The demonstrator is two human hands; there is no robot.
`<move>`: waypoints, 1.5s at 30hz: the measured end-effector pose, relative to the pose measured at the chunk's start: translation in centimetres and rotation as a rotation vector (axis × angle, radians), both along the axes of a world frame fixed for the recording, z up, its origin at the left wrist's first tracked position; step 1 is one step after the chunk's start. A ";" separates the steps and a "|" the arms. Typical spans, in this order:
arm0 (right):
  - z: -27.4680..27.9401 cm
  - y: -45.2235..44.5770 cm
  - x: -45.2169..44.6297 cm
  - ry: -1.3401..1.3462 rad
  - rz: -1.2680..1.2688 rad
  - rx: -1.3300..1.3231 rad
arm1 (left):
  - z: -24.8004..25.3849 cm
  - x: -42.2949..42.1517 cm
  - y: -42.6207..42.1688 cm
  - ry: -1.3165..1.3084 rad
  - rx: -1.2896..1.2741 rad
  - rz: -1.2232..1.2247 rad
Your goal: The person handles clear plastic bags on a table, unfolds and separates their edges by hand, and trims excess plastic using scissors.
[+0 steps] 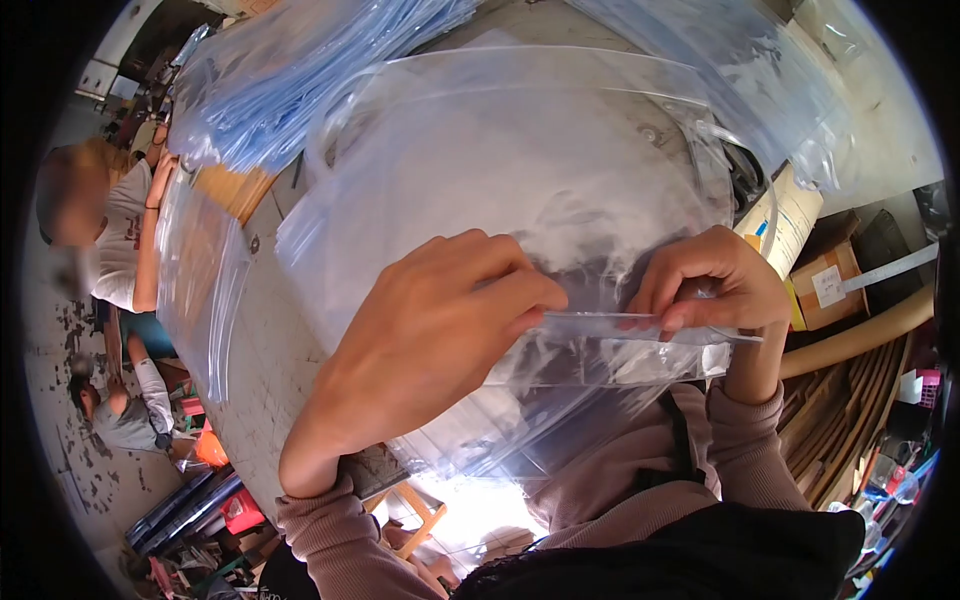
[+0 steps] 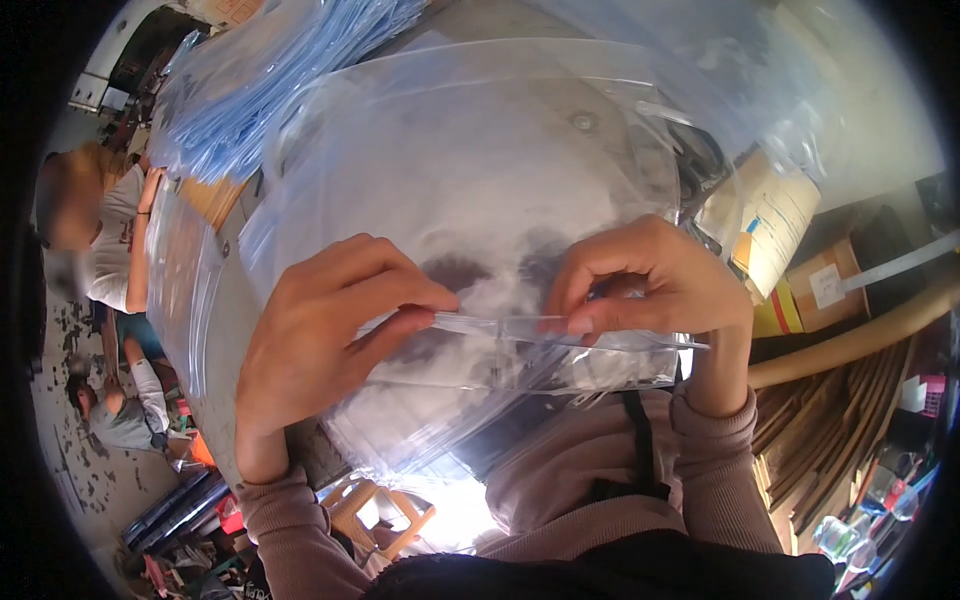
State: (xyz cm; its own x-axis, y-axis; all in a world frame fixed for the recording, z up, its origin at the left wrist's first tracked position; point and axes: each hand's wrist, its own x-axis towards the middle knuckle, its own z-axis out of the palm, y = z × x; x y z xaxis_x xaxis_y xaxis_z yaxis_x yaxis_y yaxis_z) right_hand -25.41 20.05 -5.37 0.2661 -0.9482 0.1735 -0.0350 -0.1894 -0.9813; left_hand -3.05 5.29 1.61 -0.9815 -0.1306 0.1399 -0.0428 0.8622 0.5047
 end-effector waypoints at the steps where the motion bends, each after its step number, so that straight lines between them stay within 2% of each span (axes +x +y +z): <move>1: -0.2 0.0 0.0 0.001 -0.007 0.002 | -0.2 0.0 0.1 0.022 0.038 0.032; 4: -0.1 0.0 0.1 -0.087 -0.004 -0.002 | -0.2 -0.3 0.3 0.036 0.073 0.066; 6: 0.4 0.2 0.2 -0.196 -0.025 0.149 | 0.0 -0.3 0.4 0.025 0.067 0.068; 15: 0.0 0.2 0.3 -0.284 -0.043 0.182 | 0.3 0.1 -0.3 -0.004 0.010 0.076; 17: 0.1 0.2 0.4 -0.276 -0.049 0.165 | 1.4 0.4 -0.7 -0.168 -0.093 -0.017; 18: 0.1 0.2 0.5 -0.273 -0.059 0.162 | 1.8 1.0 -0.9 -0.162 -0.105 -0.023; 20: 0.2 0.3 0.8 -0.264 -0.109 0.148 | 2.2 2.9 -0.7 -0.454 -0.122 -0.037; 21: 0.1 0.4 0.9 -0.263 -0.149 0.143 | 2.3 3.5 -0.4 -0.483 -0.213 -0.023; 22: -0.3 0.7 0.9 -0.262 -0.157 0.128 | 1.6 4.3 0.4 -0.479 -0.228 -0.030; 25: -1.5 1.3 1.1 -0.237 -0.440 -0.326 | -0.9 7.5 3.5 -0.287 -0.242 0.105; 26: -1.6 1.5 1.4 -0.233 -0.442 -0.338 | -1.2 8.4 4.8 -0.277 -0.247 0.119; 28: -1.6 1.9 2.3 -0.162 -0.975 -0.602 | -1.0 9.9 7.3 -0.328 -0.120 0.278; 29: -1.4 2.4 3.0 -0.168 -1.120 -0.603 | -0.7 10.4 8.4 -0.345 -0.028 0.368; 31: -2.0 2.8 3.5 -0.103 -1.174 -0.712 | 0.1 10.6 10.4 -0.375 0.375 0.607; 32: -2.3 3.0 3.8 -0.037 -1.224 -0.811 | -0.1 11.1 11.1 -0.374 0.369 0.610; 33: -2.3 3.4 4.4 0.048 -1.239 -0.754 | -0.3 11.7 11.9 -0.241 0.635 0.746; 34: -2.1 3.8 4.7 0.039 -1.234 -0.753 | -0.6 12.4 12.6 -0.095 0.901 0.876; 35: -1.6 4.3 5.0 0.246 -1.215 -0.722 | -1.2 13.1 13.2 0.059 0.934 0.884; 36: -1.3 4.7 5.2 0.453 -1.185 -0.688 | -2.1 13.8 13.4 0.060 0.932 0.897; 38: -1.1 5.1 5.4 0.413 -1.120 -0.636 | -3.3 14.8 13.7 0.672 0.678 1.091; 40: -0.4 5.2 5.8 0.458 -0.968 -0.586 | -2.2 12.0 13.7 0.658 0.493 0.979; 41: 0.1 5.2 6.1 0.456 -0.960 -0.588 | -1.9 11.5 14.0 0.591 0.581 0.974; 42: 0.5 5.2 6.5 0.393 -0.805 -0.540 | -1.6 10.8 14.1 0.526 0.670 0.968; 43: 0.9 5.2 7.1 0.331 -0.648 -0.489 | -1.2 9.6 13.7 0.425 0.685 0.917; 45: 1.2 5.5 8.6 0.276 -0.534 -0.399 | -1.3 7.3 12.5 0.359 0.752 0.749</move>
